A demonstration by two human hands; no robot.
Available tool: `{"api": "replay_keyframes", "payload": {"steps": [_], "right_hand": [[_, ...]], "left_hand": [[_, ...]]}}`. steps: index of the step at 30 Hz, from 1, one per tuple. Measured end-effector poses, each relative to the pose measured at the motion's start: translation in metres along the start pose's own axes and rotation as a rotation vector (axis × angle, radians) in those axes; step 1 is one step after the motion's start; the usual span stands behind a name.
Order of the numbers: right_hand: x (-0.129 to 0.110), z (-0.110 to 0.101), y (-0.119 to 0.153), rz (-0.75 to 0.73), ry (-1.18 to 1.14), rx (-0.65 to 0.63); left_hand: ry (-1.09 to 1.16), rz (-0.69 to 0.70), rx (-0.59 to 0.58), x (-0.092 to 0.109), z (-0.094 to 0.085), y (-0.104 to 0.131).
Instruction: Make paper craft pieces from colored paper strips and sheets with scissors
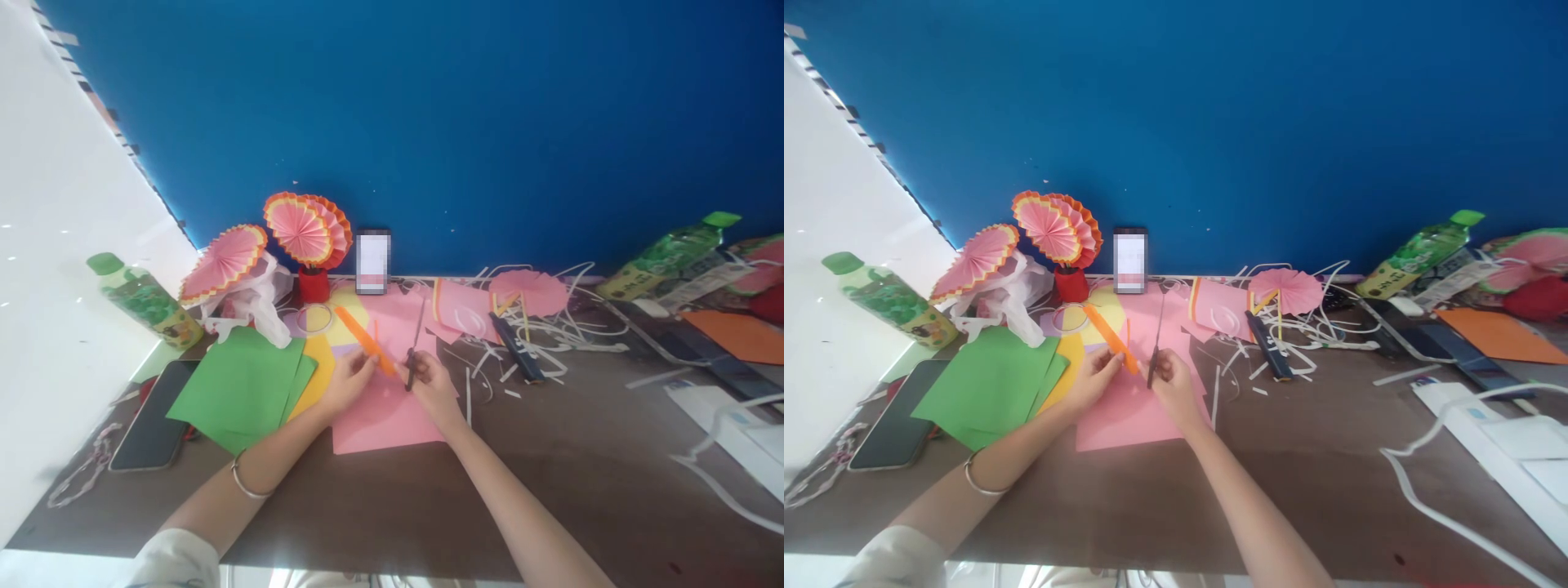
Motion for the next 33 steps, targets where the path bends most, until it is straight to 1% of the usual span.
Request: {"api": "replay_keyframes", "payload": {"steps": [2, 5, 8, 11, 14, 16, 19, 22, 27, 33], "right_hand": [[-0.005, 0.002, 0.001, 0.019, 0.053, -0.072], [-0.007, 0.011, 0.006, 0.062, 0.101, -0.249], [-0.002, 0.017, 0.010, 0.117, 0.119, -0.349], [0.005, 0.021, 0.012, 0.140, 0.139, -0.391], [0.006, 0.023, 0.012, 0.154, 0.141, -0.395], [0.003, 0.025, 0.013, 0.157, 0.131, -0.404], [-0.003, 0.027, 0.015, 0.144, 0.123, -0.425], [-0.004, 0.027, 0.015, 0.133, 0.135, -0.453], [-0.001, 0.028, 0.014, 0.140, 0.095, -0.481], [-0.005, 0.031, 0.016, 0.150, 0.066, -0.499]], "left_hand": [[0.046, -0.002, 0.118, -0.001, -0.011, -0.001], [0.150, -0.054, 0.258, -0.006, -0.024, -0.001], [0.184, -0.062, 0.335, -0.006, -0.031, -0.002], [0.171, -0.049, 0.375, -0.004, -0.035, -0.002], [0.171, -0.047, 0.386, -0.004, -0.036, -0.001], [0.179, -0.045, 0.371, -0.003, -0.034, -0.001], [0.201, -0.051, 0.311, -0.005, -0.029, -0.002], [0.208, -0.061, 0.265, -0.010, -0.025, -0.002], [0.215, -0.052, 0.271, -0.015, -0.025, -0.002], [0.205, -0.049, 0.271, -0.014, -0.025, -0.003]]}}
Point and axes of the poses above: each hand's wrist, its own y-axis away from the middle knuckle, its own z-axis out of the palm, x = y × z, the point moved 9 cm from there along -y, towards the middle knuckle, and after that the axes turned 7 degrees about z, right-handed, at the moved point
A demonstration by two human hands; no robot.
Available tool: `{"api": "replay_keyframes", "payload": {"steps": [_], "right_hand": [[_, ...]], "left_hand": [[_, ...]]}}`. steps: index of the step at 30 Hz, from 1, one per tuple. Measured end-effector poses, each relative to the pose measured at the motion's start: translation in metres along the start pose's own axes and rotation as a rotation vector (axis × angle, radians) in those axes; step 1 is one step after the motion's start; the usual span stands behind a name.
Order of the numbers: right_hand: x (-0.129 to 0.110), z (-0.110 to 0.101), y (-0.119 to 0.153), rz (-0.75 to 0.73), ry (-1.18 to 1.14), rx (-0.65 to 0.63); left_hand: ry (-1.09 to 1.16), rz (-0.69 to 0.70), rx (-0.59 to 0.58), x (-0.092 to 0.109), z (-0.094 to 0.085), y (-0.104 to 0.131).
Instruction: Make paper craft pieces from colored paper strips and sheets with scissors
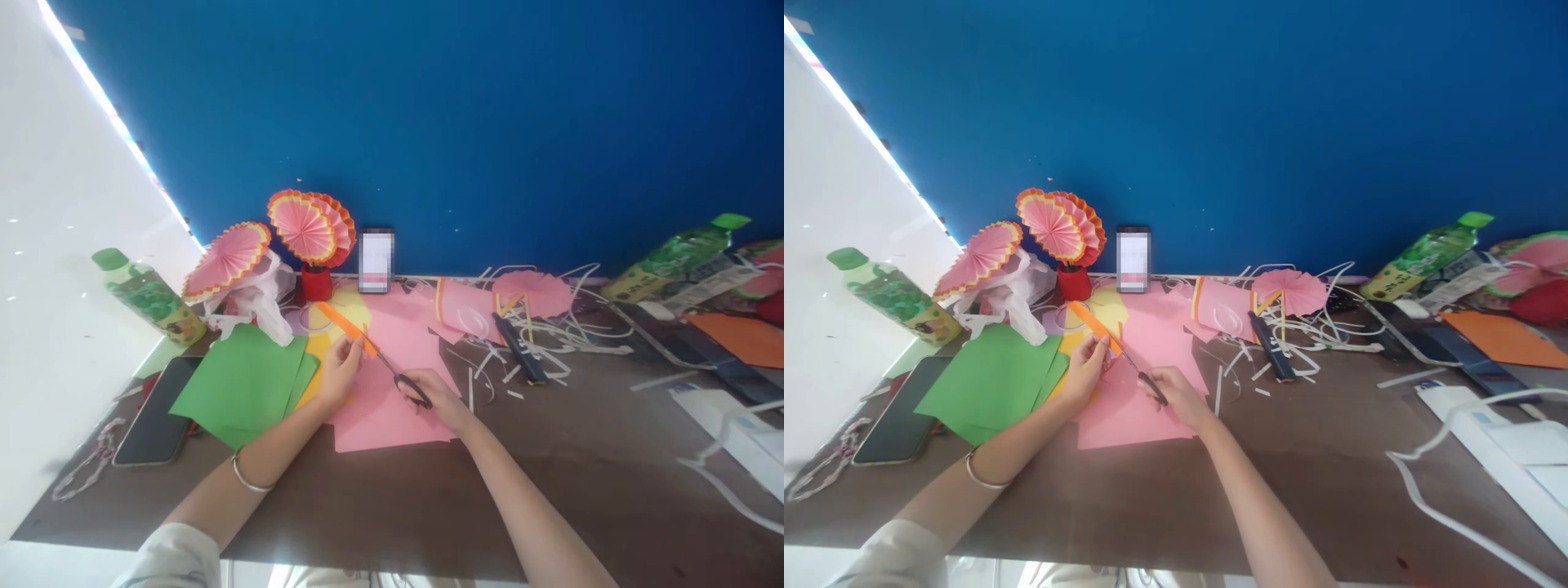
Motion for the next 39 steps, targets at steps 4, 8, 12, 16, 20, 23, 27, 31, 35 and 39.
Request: {"api": "replay_keyframes", "payload": {"steps": [4, 8, 12, 16, 20, 23, 27, 31, 35, 39], "right_hand": [[0.001, 0.000, 0.000, 0.005, -0.008, -0.003], [0.003, -0.002, -0.001, 0.001, -0.002, 0.007], [0.004, -0.002, -0.002, 0.005, -0.001, 0.023], [0.003, 0.000, -0.002, -0.001, -0.018, 0.011], [0.002, 0.000, -0.002, -0.011, -0.017, -0.001], [0.002, 0.000, -0.002, -0.012, -0.013, -0.003], [0.003, 0.000, -0.003, -0.005, -0.024, -0.012], [0.005, 0.001, -0.004, -0.005, -0.015, -0.011], [0.007, 0.001, -0.004, 0.006, -0.023, -0.015], [0.008, 0.001, -0.005, 0.011, -0.027, -0.009]], "left_hand": [[-0.025, 0.006, -0.003, 0.002, 0.000, 0.000], [-0.038, 0.001, -0.040, 0.007, 0.004, 0.002], [-0.081, 0.013, -0.105, 0.013, 0.009, 0.005], [-0.102, 0.042, -0.140, 0.015, 0.011, 0.006], [-0.099, 0.065, -0.151, 0.014, 0.011, 0.005], [-0.089, 0.078, -0.154, 0.014, 0.011, 0.005], [-0.074, 0.091, -0.148, 0.017, 0.011, 0.005], [-0.075, 0.095, -0.142, 0.018, 0.011, 0.005], [-0.081, 0.098, -0.151, 0.018, 0.011, 0.005], [-0.085, 0.087, -0.141, 0.014, 0.009, 0.004]]}}
Point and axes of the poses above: each hand's wrist, its own y-axis away from the middle knuckle, its own z-axis out of the palm, x = y × z, the point moved 9 cm from there along -y, towards the middle knuckle, and after that the axes turned 7 degrees about z, right-handed, at the moved point
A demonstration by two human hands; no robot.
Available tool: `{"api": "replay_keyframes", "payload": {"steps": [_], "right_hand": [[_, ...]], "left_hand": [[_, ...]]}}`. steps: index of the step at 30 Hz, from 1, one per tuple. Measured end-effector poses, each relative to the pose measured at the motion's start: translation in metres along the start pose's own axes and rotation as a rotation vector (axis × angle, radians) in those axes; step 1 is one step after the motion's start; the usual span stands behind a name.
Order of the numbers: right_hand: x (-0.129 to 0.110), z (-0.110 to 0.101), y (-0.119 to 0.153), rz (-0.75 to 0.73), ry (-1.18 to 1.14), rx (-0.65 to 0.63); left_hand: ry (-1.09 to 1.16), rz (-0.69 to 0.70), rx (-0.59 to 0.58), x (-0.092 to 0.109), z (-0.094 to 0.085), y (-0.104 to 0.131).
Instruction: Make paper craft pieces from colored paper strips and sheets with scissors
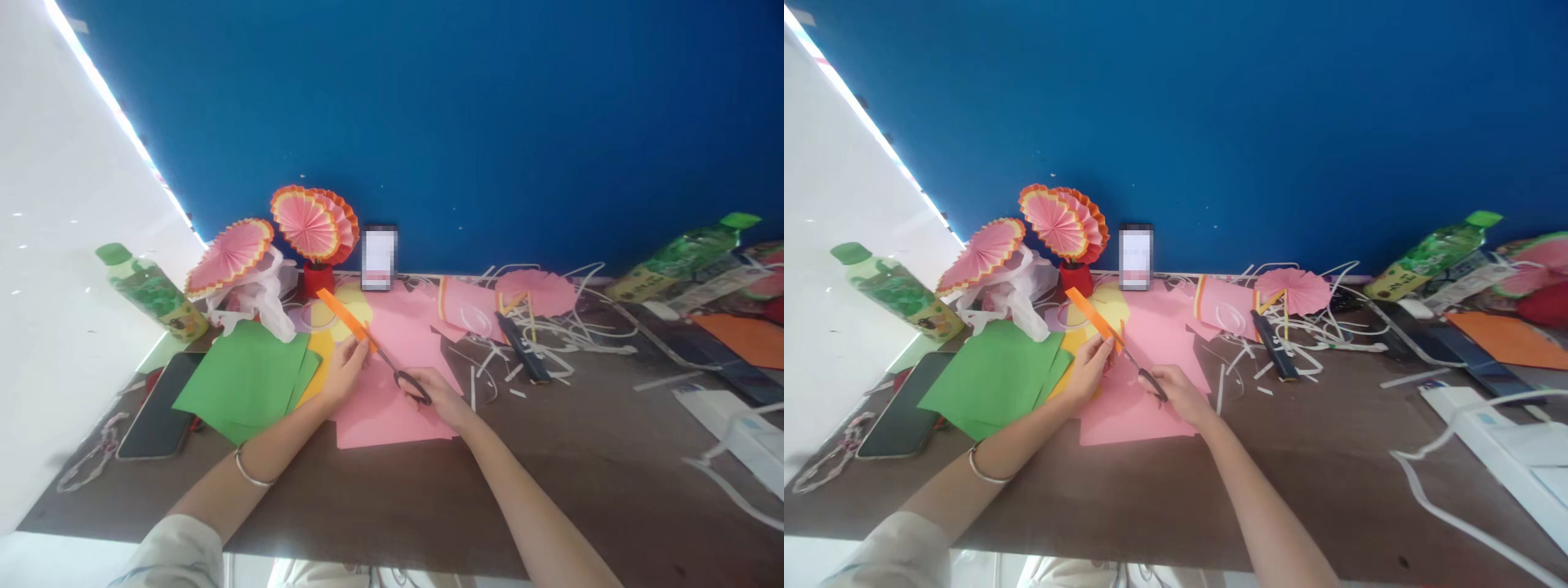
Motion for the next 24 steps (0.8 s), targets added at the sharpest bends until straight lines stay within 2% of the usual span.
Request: {"api": "replay_keyframes", "payload": {"steps": [6, 24], "right_hand": [[-0.0003, 0.0009, -0.0002, 0.001, 0.001, 0.003], [-0.0013, -0.0002, 0.0008, 0.017, 0.007, 0.035]], "left_hand": [[0.032, -0.050, 0.006, -0.0058, 0.0002, 0.0012], [0.016, -0.057, 0.021, -0.0059, -0.0018, 0.0012]]}}
Point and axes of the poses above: each hand's wrist, its own y-axis away from the middle knuckle, its own z-axis out of the palm, x = y × z, the point moved 9 cm from there along -y, towards the middle knuckle, and after that the axes turned 7 degrees about z, right-handed, at the moved point
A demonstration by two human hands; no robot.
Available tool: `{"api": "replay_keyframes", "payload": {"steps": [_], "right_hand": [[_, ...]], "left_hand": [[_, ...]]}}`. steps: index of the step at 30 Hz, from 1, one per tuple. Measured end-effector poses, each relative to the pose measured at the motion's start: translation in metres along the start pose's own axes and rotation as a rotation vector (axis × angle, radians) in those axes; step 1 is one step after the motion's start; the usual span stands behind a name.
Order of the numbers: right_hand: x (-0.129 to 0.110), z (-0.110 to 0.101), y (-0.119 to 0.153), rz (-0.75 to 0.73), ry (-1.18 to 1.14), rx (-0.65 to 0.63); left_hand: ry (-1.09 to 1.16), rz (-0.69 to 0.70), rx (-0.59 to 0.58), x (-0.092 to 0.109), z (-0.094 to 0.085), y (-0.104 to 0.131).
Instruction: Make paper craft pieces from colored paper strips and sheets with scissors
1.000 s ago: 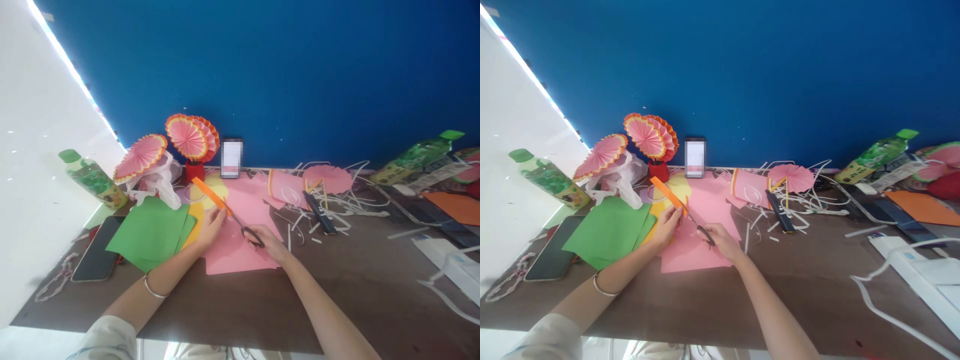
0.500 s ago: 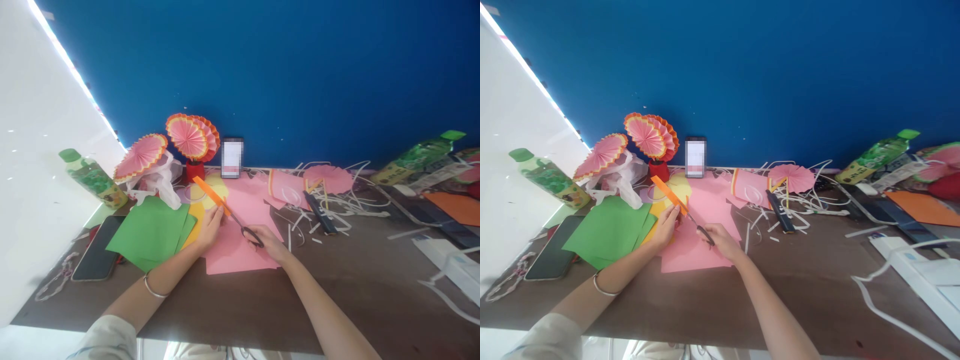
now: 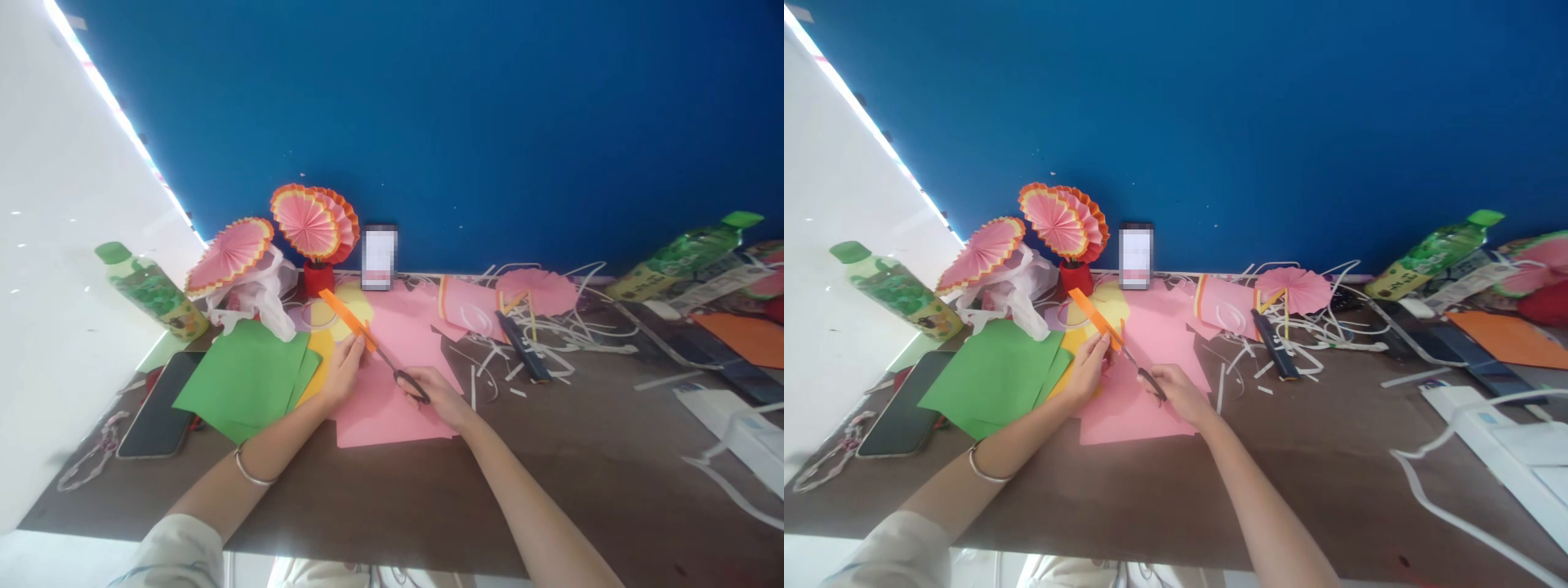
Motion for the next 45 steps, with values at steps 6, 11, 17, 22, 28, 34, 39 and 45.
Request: {"api": "replay_keyframes", "payload": {"steps": [6, 11, 17, 22, 28, 34, 39, 45], "right_hand": [[0.0035, 0.0003, -0.0020, -0.005, -0.008, -0.016], [0.0053, -0.0003, -0.0025, -0.001, 0.004, -0.013], [0.0081, -0.0015, -0.0035, -0.006, 0.010, -0.017], [0.0068, -0.0011, -0.0029, -0.005, 0.011, -0.006], [0.0045, 0.0001, -0.0022, -0.010, 0.018, -0.003], [0.0076, -0.0005, -0.0031, -0.006, 0.004, -0.004], [0.0084, -0.0007, -0.0036, -0.006, 0.002, 0.000], [0.0042, -0.0005, -0.0017, 0.003, 0.009, 0.002]], "left_hand": [[0.011, -0.004, 0.013, -0.0007, -0.0008, -0.0006], [0.018, -0.014, 0.021, -0.0010, -0.0009, -0.0005], [0.009, -0.009, 0.017, -0.0007, -0.0012, -0.0004], [0.006, 0.002, 0.016, 0.0021, -0.0007, -0.0004], [0.020, -0.012, 0.026, 0.0005, -0.0007, -0.0003], [0.024, -0.006, 0.025, 0.0002, -0.0010, -0.0003], [0.027, -0.004, 0.035, 0.0016, -0.0013, -0.0003], [0.012, -0.002, 0.030, 0.0020, -0.0014, -0.0001]]}}
Point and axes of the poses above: each hand's wrist, its own y-axis away from the middle knuckle, its own z-axis out of the palm, x = y × z, the point moved 9 cm from there along -y, towards the middle knuckle, and after that the axes turned 7 degrees about z, right-handed, at the moved point
